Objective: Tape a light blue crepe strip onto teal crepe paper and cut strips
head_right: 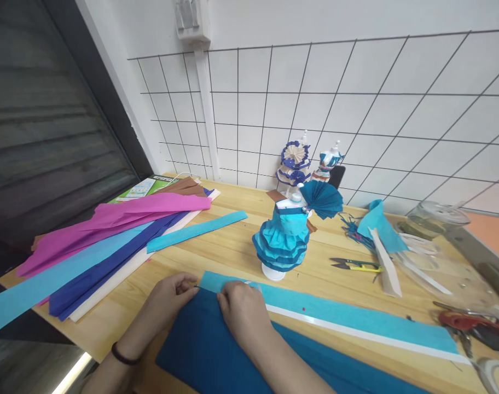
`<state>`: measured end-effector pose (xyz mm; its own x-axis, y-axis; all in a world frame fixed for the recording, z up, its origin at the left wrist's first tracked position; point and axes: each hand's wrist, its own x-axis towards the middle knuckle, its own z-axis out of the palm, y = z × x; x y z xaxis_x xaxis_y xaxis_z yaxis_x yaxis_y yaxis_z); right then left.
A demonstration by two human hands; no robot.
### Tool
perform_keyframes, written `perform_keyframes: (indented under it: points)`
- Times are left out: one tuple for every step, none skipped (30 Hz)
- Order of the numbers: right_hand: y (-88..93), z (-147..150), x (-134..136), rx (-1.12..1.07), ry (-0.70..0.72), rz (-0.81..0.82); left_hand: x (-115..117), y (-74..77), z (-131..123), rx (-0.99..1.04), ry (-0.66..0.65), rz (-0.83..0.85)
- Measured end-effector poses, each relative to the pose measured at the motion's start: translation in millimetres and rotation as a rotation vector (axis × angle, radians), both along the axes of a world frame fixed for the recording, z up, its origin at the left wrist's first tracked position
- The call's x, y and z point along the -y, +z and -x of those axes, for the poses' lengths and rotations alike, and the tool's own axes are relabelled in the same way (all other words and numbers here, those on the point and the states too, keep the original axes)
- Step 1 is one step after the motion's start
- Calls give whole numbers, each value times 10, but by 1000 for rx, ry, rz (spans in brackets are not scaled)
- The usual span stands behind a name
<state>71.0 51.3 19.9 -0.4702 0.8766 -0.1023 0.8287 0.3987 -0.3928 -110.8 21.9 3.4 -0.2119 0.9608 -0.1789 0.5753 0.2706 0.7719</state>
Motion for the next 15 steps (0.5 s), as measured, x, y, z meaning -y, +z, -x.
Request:
perform_keyframes:
  points:
    - [-3, 1, -9, -1, -4, 0, -4, -2, -7, -26, 15, 2]
    - [-6, 1, -17, -2, -7, 1, -7, -2, -15, -51, 30, 4]
    - [-9, 0, -22, -3, -10, 3, -7, -1, -25, -74, 43, 6]
    - [-12, -2, -26, -3, -12, 6, -6, 0, -36, -93, 51, 9]
    - [-15, -5, -28, -5, -14, 9, -3, 3, -48, -107, 57, 11]
    - [-17, -8, -29, -7, -15, 13, 0, 5, -59, -118, 60, 13]
    - [-20, -12, -30, -11, -15, 16, 3, 8, -69, -126, 60, 15]
    - [-21, -16, -31, -15, -15, 20, 6, 10, -78, -130, 58, 17]
    - [-22, -20, -32, -20, -14, 24, 8, 12, -85, -130, 53, 18]
    - [-23, -23, -34, -23, -14, 29, 10, 14, -92, -130, 49, 20]
    - [-23, -25, -37, -25, -13, 35, 12, 16, -97, -133, 46, 21]
    - [-23, -26, -41, -26, -14, 41, 12, 19, -102, -139, 47, 23]
    - [-22, -26, -45, -28, -14, 48, 12, 22, -106, -148, 51, 25]
    - [-22, -25, -49, -30, -15, 54, 12, 27, -110, -158, 57, 28]
    - [-21, -24, -52, -33, -18, 60, 11, 32, -114, -167, 63, 35]
